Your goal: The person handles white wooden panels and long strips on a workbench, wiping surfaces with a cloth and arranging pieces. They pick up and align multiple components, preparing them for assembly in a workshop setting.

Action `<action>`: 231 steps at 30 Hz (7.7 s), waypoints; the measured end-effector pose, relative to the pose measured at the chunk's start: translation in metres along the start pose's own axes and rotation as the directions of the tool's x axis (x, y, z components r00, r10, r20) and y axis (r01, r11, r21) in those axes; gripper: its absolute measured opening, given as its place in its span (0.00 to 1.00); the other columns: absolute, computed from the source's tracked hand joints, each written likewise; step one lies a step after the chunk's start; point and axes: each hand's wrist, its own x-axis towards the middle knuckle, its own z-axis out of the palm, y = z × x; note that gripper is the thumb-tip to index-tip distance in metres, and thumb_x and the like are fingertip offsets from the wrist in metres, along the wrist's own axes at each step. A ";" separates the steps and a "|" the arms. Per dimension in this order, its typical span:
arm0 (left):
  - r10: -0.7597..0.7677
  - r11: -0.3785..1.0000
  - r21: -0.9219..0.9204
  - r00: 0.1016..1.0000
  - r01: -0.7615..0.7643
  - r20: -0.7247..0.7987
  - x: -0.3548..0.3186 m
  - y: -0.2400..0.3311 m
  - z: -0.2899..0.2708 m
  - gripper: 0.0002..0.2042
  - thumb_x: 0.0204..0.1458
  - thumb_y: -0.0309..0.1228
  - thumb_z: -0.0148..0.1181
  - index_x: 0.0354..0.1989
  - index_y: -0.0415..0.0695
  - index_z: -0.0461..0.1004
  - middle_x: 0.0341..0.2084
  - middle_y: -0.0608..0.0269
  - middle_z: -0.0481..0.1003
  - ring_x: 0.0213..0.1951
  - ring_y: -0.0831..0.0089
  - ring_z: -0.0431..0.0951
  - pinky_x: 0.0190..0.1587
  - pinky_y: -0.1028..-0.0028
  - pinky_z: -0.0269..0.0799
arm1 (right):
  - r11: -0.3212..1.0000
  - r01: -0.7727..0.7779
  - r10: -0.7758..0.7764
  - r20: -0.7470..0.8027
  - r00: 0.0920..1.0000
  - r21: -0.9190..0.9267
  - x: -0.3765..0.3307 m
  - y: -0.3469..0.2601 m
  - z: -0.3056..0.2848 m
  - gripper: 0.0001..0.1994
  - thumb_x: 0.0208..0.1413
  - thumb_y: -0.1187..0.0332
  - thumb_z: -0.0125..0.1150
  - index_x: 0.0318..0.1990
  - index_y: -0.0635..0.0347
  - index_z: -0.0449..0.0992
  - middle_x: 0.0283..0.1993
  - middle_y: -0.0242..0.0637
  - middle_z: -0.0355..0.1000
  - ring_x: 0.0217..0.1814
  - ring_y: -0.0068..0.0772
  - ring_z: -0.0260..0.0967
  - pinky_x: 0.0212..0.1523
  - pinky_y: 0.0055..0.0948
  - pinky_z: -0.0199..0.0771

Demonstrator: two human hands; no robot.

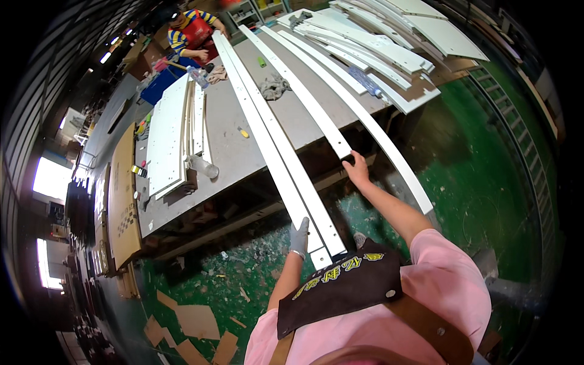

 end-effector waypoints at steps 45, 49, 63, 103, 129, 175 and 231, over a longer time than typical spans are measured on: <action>-0.351 0.913 -0.254 0.932 0.319 -0.092 -0.007 0.036 0.035 0.28 0.59 0.41 0.57 0.64 0.39 0.63 0.56 0.59 0.70 0.55 0.66 0.71 0.56 0.66 0.67 | 0.684 -0.729 0.501 0.735 0.456 -0.013 -0.119 -0.045 0.048 0.49 0.45 0.29 0.58 0.57 0.70 0.60 0.55 0.57 0.69 0.57 0.48 0.70 0.56 0.38 0.68; -0.368 0.888 -0.313 0.928 0.336 -0.049 -0.011 0.051 0.046 0.29 0.58 0.41 0.58 0.65 0.39 0.62 0.57 0.60 0.70 0.55 0.65 0.72 0.56 0.65 0.68 | 0.701 -0.710 0.537 0.707 0.460 -0.070 -0.119 -0.048 0.047 0.45 0.47 0.33 0.61 0.56 0.71 0.63 0.53 0.52 0.69 0.57 0.41 0.69 0.58 0.35 0.66; -0.228 0.950 -0.242 0.967 0.195 -0.114 -0.011 0.042 0.045 0.30 0.57 0.47 0.59 0.61 0.37 0.66 0.50 0.57 0.74 0.47 0.67 0.75 0.49 0.68 0.72 | 0.742 -0.669 0.379 0.799 0.467 0.040 -0.113 -0.019 0.062 0.57 0.44 0.26 0.55 0.60 0.82 0.58 0.60 0.60 0.64 0.61 0.44 0.67 0.60 0.35 0.66; 0.167 0.930 0.343 0.682 0.130 -0.712 -0.029 0.067 0.060 0.26 0.63 0.39 0.47 0.65 0.34 0.60 0.62 0.43 0.64 0.63 0.52 0.65 0.64 0.63 0.59 | 0.930 0.361 -0.337 0.561 0.756 0.072 0.142 -0.010 -0.058 0.15 0.51 0.63 0.68 0.44 0.60 0.78 0.40 0.41 0.74 0.42 0.36 0.73 0.43 0.32 0.73; 0.453 0.424 0.894 0.822 0.141 -0.344 -0.043 0.072 0.115 0.39 0.50 0.46 0.58 0.68 0.38 0.55 0.67 0.42 0.54 0.65 0.45 0.58 0.65 0.53 0.56 | 0.985 -0.121 0.166 0.508 0.845 -0.121 0.044 0.144 -0.246 0.24 0.45 0.64 0.63 0.50 0.65 0.68 0.35 0.39 0.72 0.34 0.30 0.70 0.35 0.33 0.73; 0.485 0.375 0.915 0.810 0.147 -0.329 -0.048 0.069 0.112 0.37 0.52 0.44 0.56 0.69 0.42 0.54 0.65 0.42 0.56 0.62 0.46 0.61 0.63 0.55 0.60 | 0.079 -0.997 0.044 0.999 0.007 0.004 -0.028 0.054 -0.268 0.35 0.47 0.60 0.60 0.65 0.63 0.61 0.40 0.39 0.70 0.35 0.31 0.68 0.36 0.41 0.79; 0.461 0.392 0.906 0.817 0.161 -0.345 -0.050 0.072 0.116 0.35 0.54 0.45 0.56 0.68 0.42 0.55 0.66 0.44 0.56 0.62 0.49 0.60 0.64 0.57 0.56 | 0.600 -0.775 0.072 0.950 0.302 0.201 0.027 0.025 -0.216 0.26 0.59 0.61 0.59 0.63 0.60 0.65 0.49 0.37 0.73 0.48 0.29 0.73 0.43 0.37 0.81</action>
